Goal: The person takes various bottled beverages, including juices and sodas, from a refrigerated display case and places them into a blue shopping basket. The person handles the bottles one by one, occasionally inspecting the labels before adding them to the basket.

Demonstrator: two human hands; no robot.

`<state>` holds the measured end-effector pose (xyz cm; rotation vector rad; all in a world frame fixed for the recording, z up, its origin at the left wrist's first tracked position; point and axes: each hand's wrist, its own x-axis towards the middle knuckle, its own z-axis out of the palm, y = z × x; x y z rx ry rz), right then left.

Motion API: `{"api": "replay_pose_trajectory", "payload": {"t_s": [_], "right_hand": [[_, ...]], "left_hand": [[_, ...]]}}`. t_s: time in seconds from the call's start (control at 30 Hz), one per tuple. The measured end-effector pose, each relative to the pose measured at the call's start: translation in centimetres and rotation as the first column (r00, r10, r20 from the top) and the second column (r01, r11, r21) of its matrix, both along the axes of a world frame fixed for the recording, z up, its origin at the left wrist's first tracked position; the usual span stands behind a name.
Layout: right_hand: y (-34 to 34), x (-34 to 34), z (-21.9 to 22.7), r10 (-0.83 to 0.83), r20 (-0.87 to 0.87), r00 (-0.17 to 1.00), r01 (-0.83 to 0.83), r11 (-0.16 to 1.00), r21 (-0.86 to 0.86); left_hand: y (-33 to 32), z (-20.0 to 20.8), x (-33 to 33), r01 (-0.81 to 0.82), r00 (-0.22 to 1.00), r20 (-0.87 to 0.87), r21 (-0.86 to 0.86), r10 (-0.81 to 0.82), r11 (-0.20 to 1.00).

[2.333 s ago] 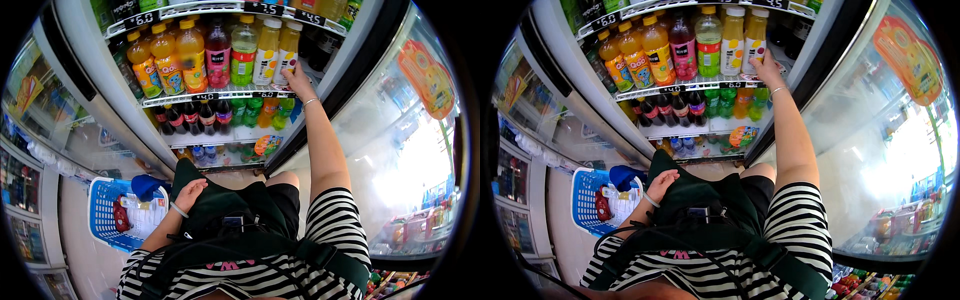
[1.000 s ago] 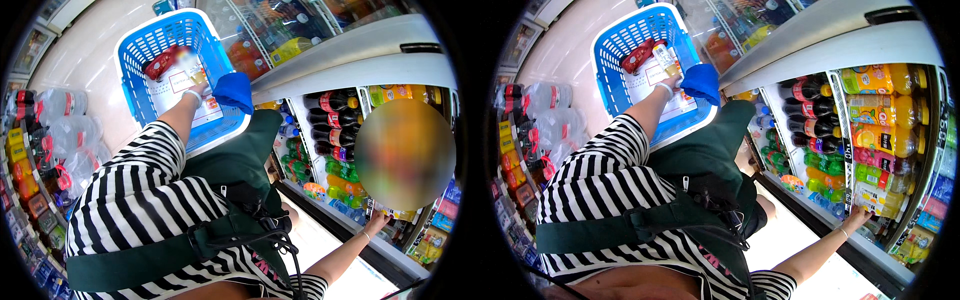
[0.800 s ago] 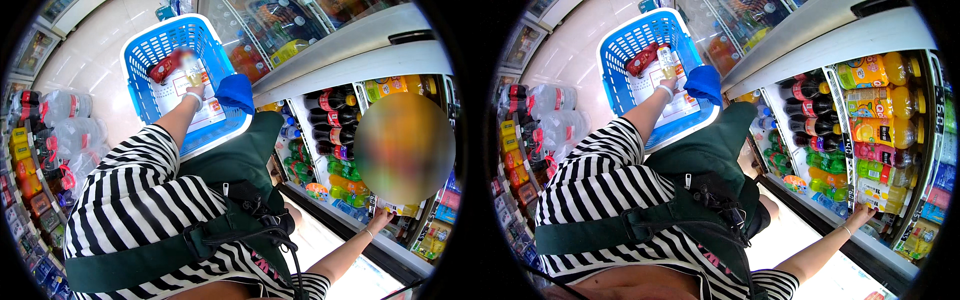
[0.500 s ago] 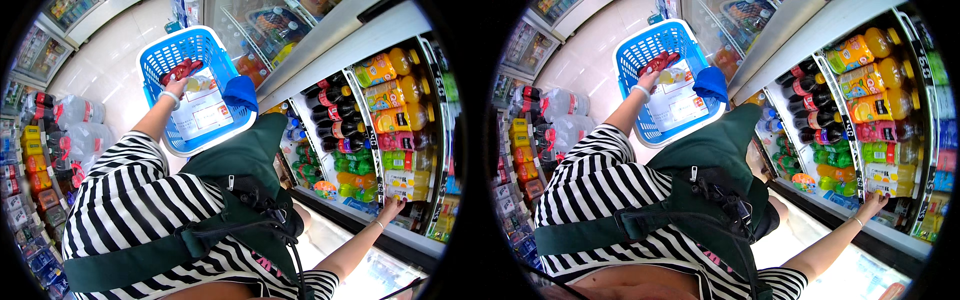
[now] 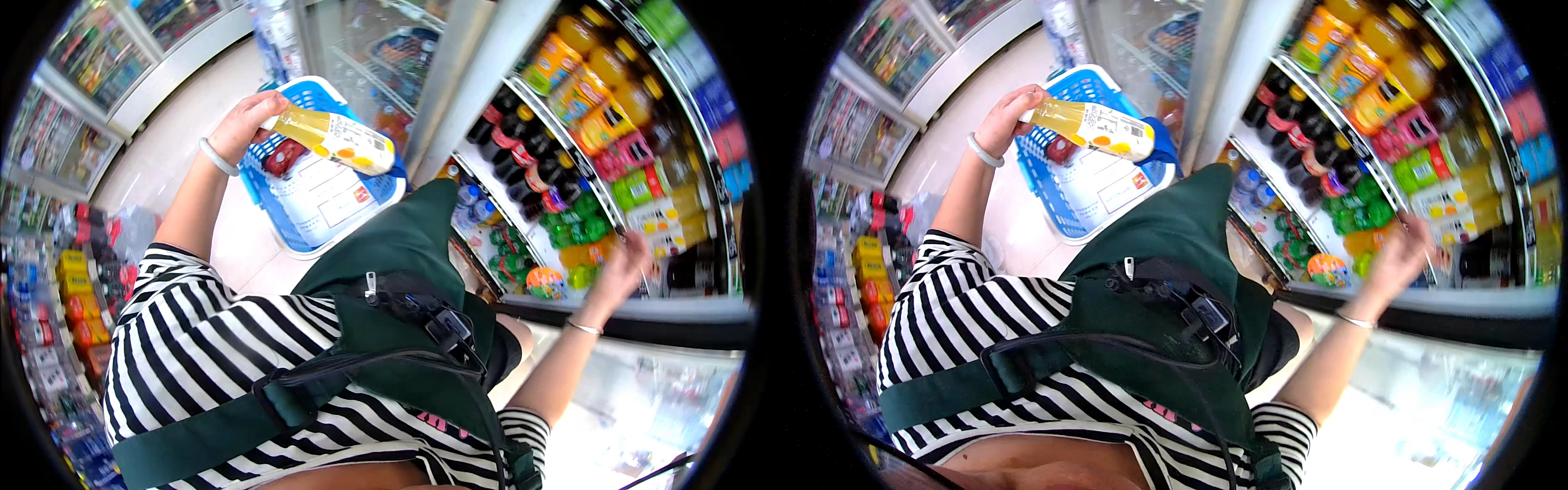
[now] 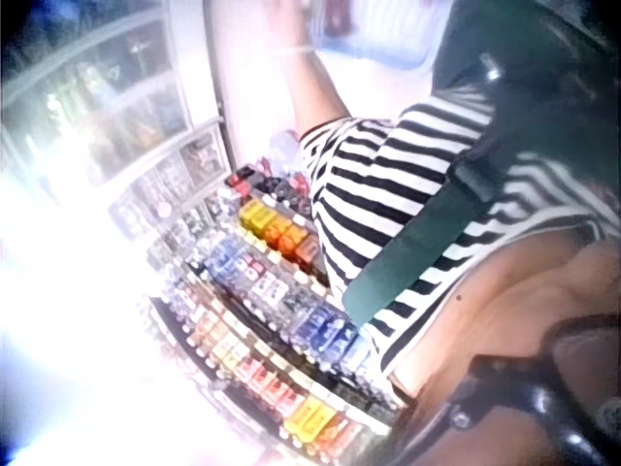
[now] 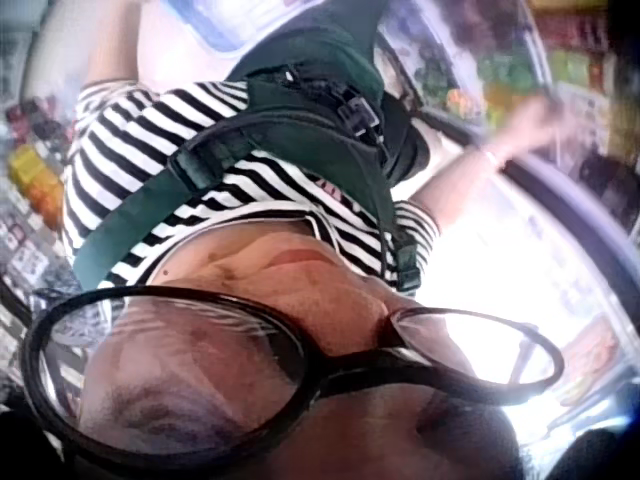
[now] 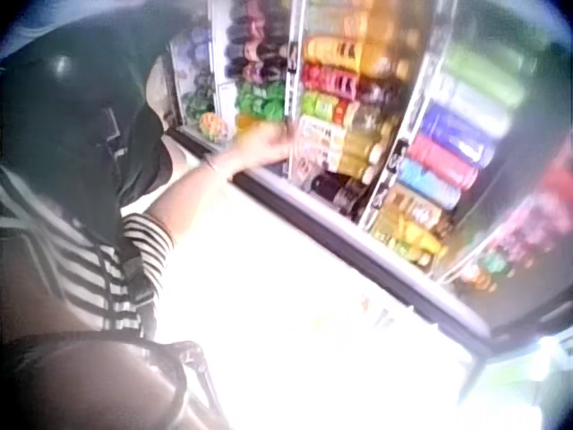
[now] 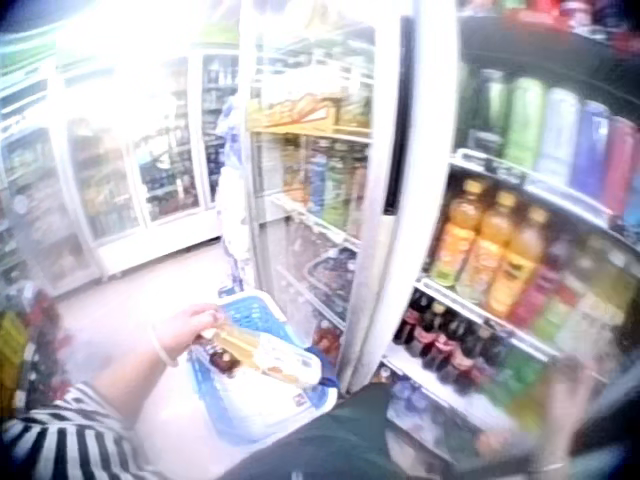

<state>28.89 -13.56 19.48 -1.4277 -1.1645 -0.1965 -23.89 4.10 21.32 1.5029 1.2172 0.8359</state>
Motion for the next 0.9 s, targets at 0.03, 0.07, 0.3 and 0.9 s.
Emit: {"api": "replay_pose_trajectory", "payload": {"t_s": [0.03, 0.07, 0.3, 0.9], "right_hand": [[0.7, -3.2, -0.2, 0.05, 0.032, 0.998, -0.045, 0.988, -0.145], [1.4, -7.5, 0.4, 0.168, -0.059, 0.984, -0.178, 0.936, -0.303], [-0.4, -13.5, -3.5, 0.444, -0.636, 0.631, -0.72, 0.639, -0.268], [-6.6, -12.1, -18.3, -0.051, -0.972, 0.23, -0.686, 0.7, -0.199]], "left_hand": [[0.2, 0.6, 1.9, 0.084, 0.994, 0.069, -0.016, -0.083, 0.996], [0.2, 1.1, 3.7, 0.161, 0.979, 0.134, -0.036, -0.155, 0.986], [-0.1, 1.4, 17.7, 0.612, 0.751, 0.407, -0.132, -0.52, 0.78], [-9.7, -20.4, 29.5, 0.822, 0.568, 0.726, -0.52, -0.387, 0.23]]}}
